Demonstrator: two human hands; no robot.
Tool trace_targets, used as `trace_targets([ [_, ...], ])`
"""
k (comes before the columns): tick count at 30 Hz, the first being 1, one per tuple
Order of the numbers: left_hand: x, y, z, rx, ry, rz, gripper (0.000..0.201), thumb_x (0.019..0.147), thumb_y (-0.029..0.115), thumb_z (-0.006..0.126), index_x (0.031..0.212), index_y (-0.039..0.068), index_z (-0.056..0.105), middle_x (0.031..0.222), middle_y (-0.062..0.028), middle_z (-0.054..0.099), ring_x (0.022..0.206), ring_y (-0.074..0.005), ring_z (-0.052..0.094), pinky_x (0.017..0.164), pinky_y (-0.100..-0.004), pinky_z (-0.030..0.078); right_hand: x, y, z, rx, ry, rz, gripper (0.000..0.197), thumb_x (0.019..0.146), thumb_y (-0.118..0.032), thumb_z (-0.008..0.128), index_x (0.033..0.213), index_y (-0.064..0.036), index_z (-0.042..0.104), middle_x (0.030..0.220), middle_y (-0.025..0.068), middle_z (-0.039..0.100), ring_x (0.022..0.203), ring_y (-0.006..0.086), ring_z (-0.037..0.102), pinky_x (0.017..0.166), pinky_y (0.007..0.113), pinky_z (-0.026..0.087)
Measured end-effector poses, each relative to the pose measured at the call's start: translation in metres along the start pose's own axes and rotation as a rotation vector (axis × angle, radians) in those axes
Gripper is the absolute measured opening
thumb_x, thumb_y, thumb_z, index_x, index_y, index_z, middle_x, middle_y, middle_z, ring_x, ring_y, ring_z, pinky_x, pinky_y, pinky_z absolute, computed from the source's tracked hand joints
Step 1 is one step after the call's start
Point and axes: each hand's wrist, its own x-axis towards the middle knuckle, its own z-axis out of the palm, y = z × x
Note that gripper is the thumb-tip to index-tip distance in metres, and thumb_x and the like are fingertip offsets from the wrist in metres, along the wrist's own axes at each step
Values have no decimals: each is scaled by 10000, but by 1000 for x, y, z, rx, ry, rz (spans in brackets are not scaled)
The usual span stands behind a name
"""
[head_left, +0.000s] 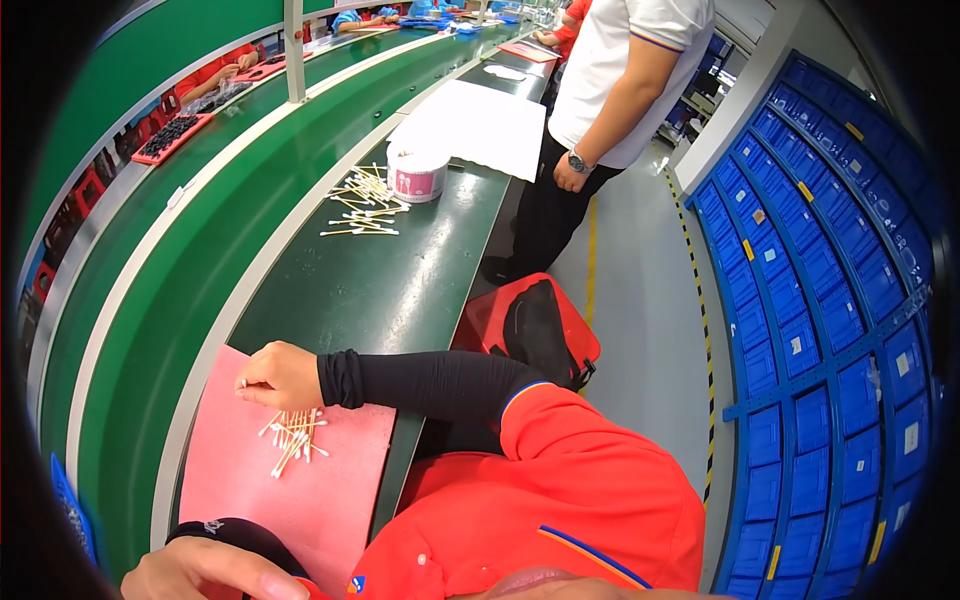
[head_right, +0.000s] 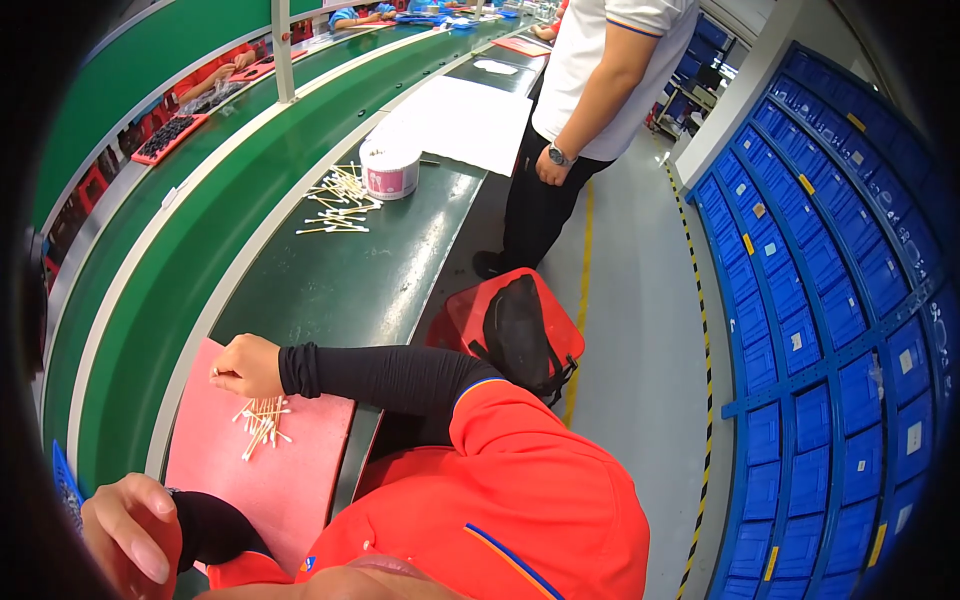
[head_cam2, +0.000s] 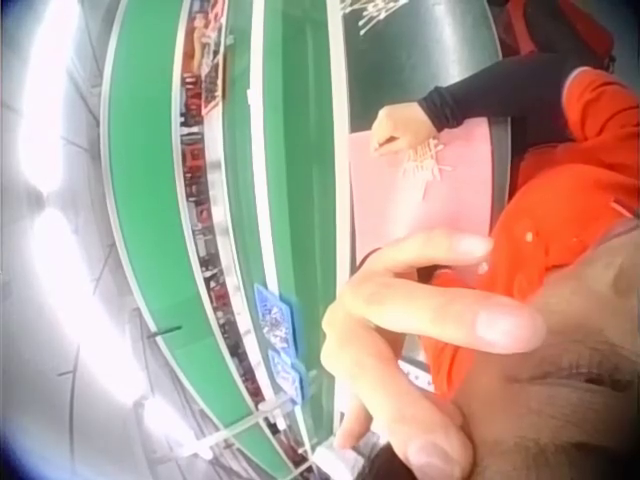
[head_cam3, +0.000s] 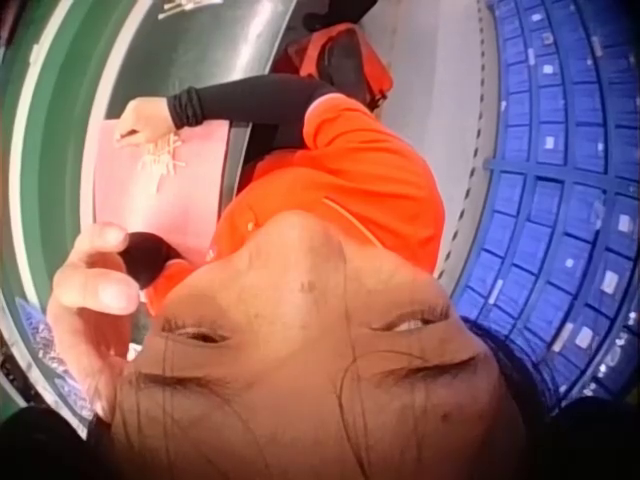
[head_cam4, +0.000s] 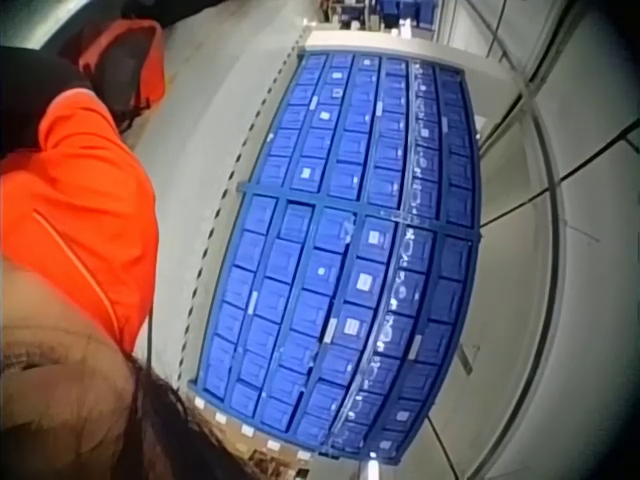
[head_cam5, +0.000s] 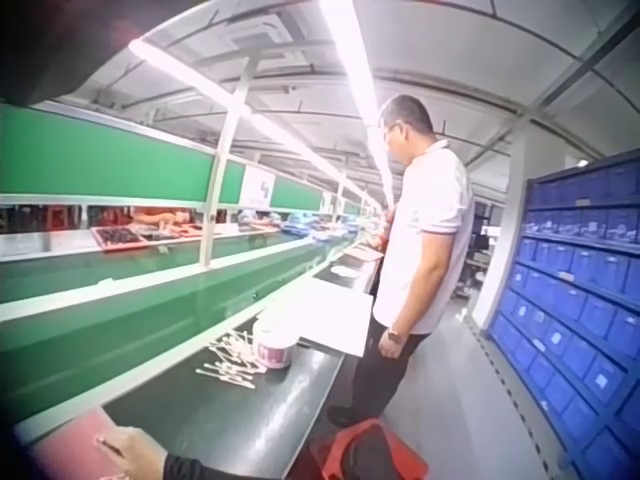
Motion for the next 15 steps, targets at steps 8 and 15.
trace_targets([
  [8,12,-15,-14,216,-174,452,440,808,465,587,1049,98,563,1100,-17,502,1201,-287,337,1012,-370,248,1,0,4,19,11,1,162,793,-146,603,693,-17,601,584,137,569,534,307,558,504,375,429],
  [15,1,-2,4,88,-24,262,411,760,394,674,1020,99,552,1111,-69,492,1071,-196,459,917,-273,347,1,1,2,15,7,4,154,795,-147,601,712,-19,614,592,138,575,543,305,562,510,371,435],
])
